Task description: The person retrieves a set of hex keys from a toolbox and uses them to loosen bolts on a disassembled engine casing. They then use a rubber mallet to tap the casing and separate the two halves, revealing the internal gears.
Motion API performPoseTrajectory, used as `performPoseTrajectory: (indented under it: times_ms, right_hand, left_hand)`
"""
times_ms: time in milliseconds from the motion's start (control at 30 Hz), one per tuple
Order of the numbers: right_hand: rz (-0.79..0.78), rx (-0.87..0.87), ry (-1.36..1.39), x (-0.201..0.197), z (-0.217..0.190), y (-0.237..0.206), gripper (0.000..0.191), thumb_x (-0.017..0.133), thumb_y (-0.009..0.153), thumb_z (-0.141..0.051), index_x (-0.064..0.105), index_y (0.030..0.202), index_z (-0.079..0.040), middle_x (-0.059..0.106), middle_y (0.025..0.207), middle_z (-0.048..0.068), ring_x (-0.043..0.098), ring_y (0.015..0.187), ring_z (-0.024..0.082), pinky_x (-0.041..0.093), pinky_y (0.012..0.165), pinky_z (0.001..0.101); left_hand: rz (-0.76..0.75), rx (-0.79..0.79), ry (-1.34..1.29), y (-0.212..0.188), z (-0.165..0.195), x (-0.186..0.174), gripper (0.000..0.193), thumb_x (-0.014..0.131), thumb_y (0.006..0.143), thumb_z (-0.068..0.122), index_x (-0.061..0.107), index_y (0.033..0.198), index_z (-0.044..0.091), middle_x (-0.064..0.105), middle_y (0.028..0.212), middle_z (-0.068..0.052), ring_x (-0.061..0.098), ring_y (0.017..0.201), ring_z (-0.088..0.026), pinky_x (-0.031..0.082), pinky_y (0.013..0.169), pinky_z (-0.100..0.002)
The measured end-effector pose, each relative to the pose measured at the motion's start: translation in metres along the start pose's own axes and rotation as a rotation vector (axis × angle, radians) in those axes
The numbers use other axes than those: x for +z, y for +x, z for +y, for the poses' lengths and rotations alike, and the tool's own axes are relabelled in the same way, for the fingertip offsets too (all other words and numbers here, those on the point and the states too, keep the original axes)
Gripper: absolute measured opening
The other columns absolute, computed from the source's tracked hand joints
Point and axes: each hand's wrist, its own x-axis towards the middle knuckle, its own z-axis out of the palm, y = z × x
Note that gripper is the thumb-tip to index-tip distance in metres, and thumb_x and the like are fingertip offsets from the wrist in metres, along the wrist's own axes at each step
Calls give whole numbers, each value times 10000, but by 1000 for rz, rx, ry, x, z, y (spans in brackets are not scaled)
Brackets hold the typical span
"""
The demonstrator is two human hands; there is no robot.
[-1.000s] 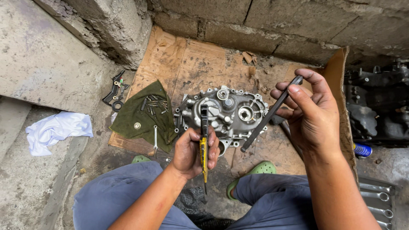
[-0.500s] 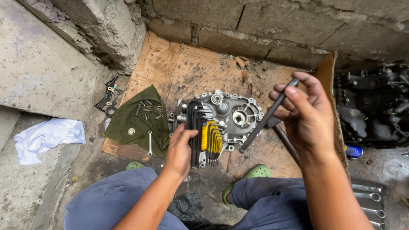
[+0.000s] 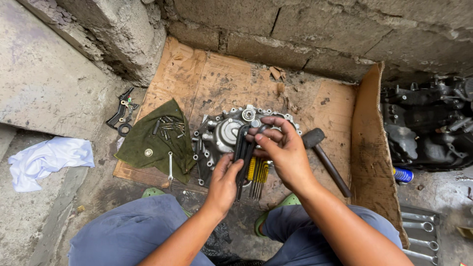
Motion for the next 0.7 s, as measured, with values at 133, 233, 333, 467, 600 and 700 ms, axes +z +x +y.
performPoseTrajectory:
  times_ms: [133, 233, 333, 467, 600, 700]
  right_hand:
    - [-41, -20, -64, 0, 3, 1, 429, 629, 956, -61, 532, 1373, -30, 736, 1206, 126, 719, 1098, 177, 608, 845, 299]
    - [-42, -29, -109, 0, 0, 1, 434, 639, 944, -55, 565, 1371, -29, 756, 1165, 104, 732, 1048, 150, 606, 833, 281]
    - [0, -119, -240, 0, -4, -1, 408, 714, 907, -51, 633, 1305, -19, 769, 1071, 99, 726, 962, 124, 603, 813, 260]
    - [105, -239, -571, -1, -14, -5, 326, 812, 843, -73, 734, 1156, -20, 777, 892, 85, 714, 808, 91, 601, 729, 233]
    - [74, -352, -666, -10, -25, -7, 226, 808, 850, -84, 762, 1064, -25, 788, 836, 40, 722, 731, 56, 597, 670, 220]
    - [137, -483, -684, -22, -31, -5, 134, 792, 902, -83, 762, 1011, -11, 779, 837, 39, 708, 727, 56, 577, 653, 222]
  left_hand:
    - [-27, 0, 9, -2, 6, 2, 304, 620, 987, 176, 628, 1214, -26, 697, 1029, -56, 612, 924, -99, 488, 829, -256]
    - [-68, 35, 38, -3, 10, 4, 324, 640, 979, 181, 613, 1226, -26, 712, 1035, -63, 633, 925, -100, 509, 823, -259]
    - [-87, 54, 89, -4, 11, 6, 337, 657, 974, 172, 596, 1235, -32, 708, 1034, -65, 636, 918, -98, 520, 798, -257]
    - [-142, 29, 76, -6, 9, 7, 339, 650, 999, 173, 596, 1256, -42, 691, 1024, -75, 620, 901, -102, 516, 774, -253]
    - [-199, 50, 96, -8, 10, 7, 350, 641, 999, 187, 588, 1261, -39, 699, 1050, -67, 619, 935, -91, 514, 814, -252]
    - [-225, 69, 116, -8, 13, 5, 349, 627, 1009, 205, 591, 1259, -36, 702, 1080, -60, 623, 976, -89, 509, 853, -252]
